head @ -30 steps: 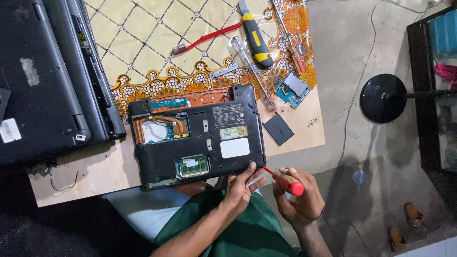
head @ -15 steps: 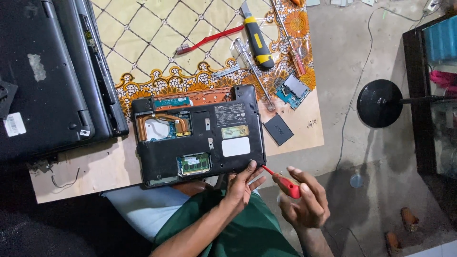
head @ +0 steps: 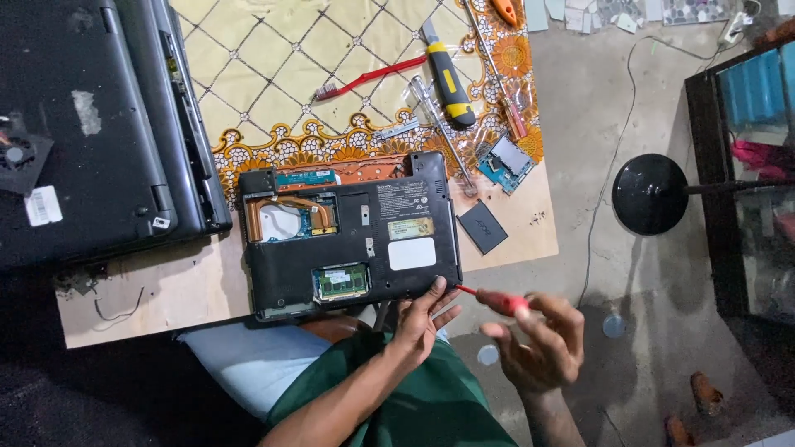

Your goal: Disassembling a laptop and removing internal components like RAM modules using a screwdriver.

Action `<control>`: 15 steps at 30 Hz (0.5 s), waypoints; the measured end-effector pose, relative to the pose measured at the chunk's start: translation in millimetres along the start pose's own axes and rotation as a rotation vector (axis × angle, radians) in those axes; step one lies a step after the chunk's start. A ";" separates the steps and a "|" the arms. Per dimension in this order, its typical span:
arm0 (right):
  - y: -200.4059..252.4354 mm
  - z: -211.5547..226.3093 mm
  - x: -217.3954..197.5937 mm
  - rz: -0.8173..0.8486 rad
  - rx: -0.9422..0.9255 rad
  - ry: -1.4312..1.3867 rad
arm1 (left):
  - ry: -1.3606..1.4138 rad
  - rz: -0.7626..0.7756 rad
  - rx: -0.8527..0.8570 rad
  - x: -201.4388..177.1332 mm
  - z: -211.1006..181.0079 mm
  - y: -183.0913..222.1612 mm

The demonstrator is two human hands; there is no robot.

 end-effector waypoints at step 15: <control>-40.4 40.6 -5.7 0.103 0.096 -0.226 | 0.011 -0.021 0.003 2.8 0.1 -0.4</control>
Point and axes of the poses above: each hand's wrist, its own y-axis away from the middle knuckle, its own x-axis out of the palm, z = x × y, the point moved 1 cm from there along -y, towards the middle knuckle, and after that the axes turned 1 degree about x, right-handed, at the moved point
